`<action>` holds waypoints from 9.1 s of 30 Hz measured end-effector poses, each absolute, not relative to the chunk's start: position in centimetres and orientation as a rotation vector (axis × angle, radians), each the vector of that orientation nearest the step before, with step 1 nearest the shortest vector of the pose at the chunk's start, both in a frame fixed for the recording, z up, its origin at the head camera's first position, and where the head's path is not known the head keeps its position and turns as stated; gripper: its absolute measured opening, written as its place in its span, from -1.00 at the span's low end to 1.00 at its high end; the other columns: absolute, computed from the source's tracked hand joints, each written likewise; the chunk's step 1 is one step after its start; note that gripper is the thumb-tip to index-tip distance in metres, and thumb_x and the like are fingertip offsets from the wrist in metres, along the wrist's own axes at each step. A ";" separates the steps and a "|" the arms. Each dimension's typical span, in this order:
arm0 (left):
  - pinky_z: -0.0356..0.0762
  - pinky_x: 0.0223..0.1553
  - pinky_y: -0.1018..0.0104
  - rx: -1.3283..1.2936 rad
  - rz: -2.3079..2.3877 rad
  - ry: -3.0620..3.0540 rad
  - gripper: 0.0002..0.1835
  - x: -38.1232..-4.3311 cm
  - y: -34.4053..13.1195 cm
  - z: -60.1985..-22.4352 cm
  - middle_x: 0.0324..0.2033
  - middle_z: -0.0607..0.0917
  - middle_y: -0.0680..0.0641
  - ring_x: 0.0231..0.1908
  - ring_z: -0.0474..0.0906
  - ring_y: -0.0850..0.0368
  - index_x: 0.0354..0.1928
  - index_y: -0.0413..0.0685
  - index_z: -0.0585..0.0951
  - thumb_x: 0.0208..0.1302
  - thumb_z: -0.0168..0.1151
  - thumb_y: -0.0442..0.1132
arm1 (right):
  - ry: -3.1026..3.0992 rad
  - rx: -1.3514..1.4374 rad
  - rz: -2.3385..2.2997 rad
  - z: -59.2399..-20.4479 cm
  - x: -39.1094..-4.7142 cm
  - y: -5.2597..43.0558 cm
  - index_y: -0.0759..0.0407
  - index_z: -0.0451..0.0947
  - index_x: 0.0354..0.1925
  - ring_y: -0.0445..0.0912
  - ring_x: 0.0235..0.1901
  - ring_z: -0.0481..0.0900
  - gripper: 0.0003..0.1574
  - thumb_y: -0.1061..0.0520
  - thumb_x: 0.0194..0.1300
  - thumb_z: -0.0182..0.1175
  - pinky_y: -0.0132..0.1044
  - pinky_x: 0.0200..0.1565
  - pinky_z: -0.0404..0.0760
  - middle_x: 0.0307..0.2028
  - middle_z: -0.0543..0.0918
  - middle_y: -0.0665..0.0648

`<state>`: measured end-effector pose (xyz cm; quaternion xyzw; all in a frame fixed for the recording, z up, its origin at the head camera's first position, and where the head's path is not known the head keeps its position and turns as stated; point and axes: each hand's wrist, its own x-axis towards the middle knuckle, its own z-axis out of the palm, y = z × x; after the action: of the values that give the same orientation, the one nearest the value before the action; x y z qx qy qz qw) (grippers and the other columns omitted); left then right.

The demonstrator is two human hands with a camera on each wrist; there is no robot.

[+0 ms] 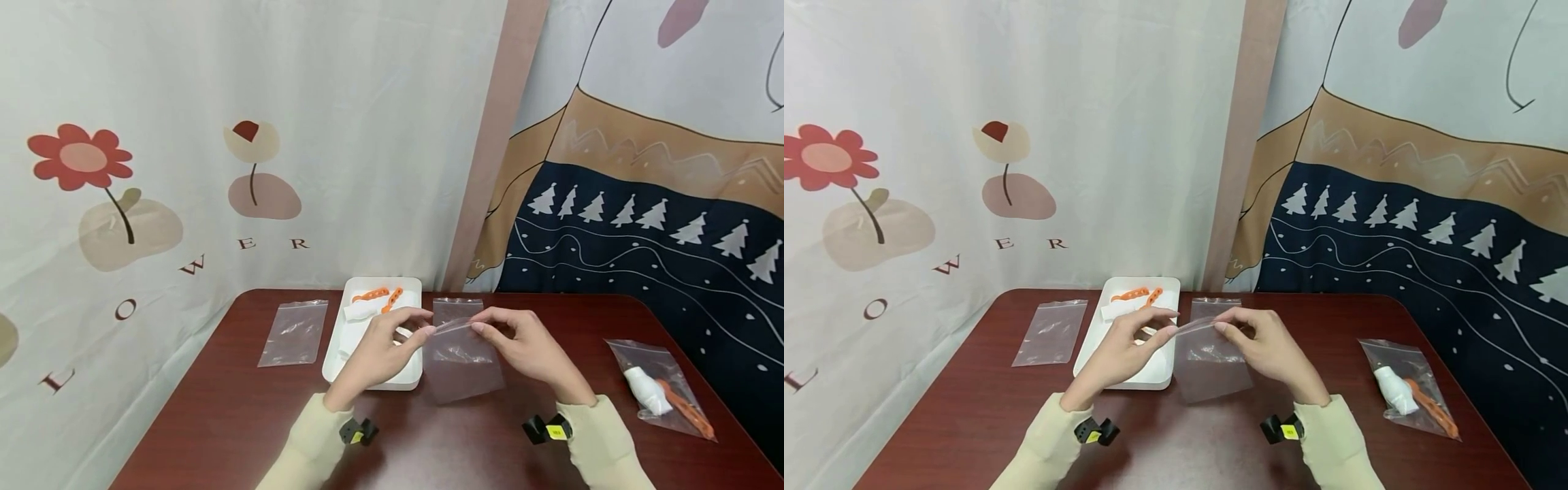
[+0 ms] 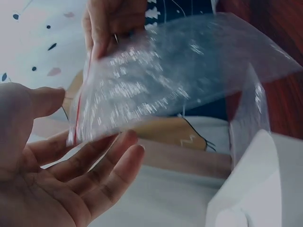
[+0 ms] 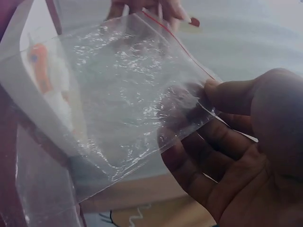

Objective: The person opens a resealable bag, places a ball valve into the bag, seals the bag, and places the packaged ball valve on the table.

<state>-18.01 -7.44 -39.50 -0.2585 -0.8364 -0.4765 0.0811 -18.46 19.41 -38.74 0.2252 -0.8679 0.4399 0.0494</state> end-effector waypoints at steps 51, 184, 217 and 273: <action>0.71 -0.47 0.12 -0.618 -2.082 -2.529 -0.81 -16.6 -5.9 -39.0 -0.62 0.70 0.03 -0.64 0.63 0.13 -0.39 -0.21 0.70 0.31 0.40 -0.23 | -2.654 0.739 1.371 -38.3 -15.9 14.5 -0.14 0.57 -0.33 -0.23 -0.50 0.55 -0.67 -0.19 0.15 0.52 -0.39 -0.42 0.57 -0.52 0.60 -0.16; 0.41 -0.43 0.21 -0.126 -0.439 -3.242 -0.62 -24.8 -13.8 -43.0 -0.47 0.59 -0.08 -0.45 0.49 0.03 -0.49 -0.07 0.56 0.27 0.40 0.05 | -2.745 0.314 1.167 -36.3 -16.0 17.9 0.07 0.81 -0.22 -0.14 -0.50 0.46 -0.83 0.14 0.34 0.28 -0.37 -0.53 0.41 -0.53 0.63 -0.02; 0.40 -0.50 0.30 0.109 -0.577 -3.252 -0.69 -26.7 -12.9 -43.6 -0.47 0.60 -0.06 -0.45 0.52 0.04 -0.52 -0.08 0.60 -0.04 0.59 -0.11 | -2.766 0.367 1.172 -36.8 -16.1 17.8 0.10 0.81 -0.23 -0.16 -0.53 0.44 -0.81 0.18 0.33 0.25 -0.38 -0.54 0.40 -0.56 0.60 -0.03; 0.73 -0.03 0.28 -0.356 -1.896 -2.232 -0.48 -18.4 -7.9 -36.3 -0.07 0.77 -0.13 -0.12 0.75 0.14 0.07 -0.05 0.71 0.00 0.64 -0.25 | -2.816 0.350 1.181 -37.6 -16.8 16.9 0.10 0.82 -0.22 -0.17 -0.55 0.46 -0.82 0.14 0.33 0.29 -0.36 -0.53 0.43 -0.55 0.64 -0.05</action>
<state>-18.43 -7.90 -36.26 -0.1201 -0.7532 -0.6397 0.0956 -16.84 16.90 -37.62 0.1139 -0.9156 0.3841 0.0342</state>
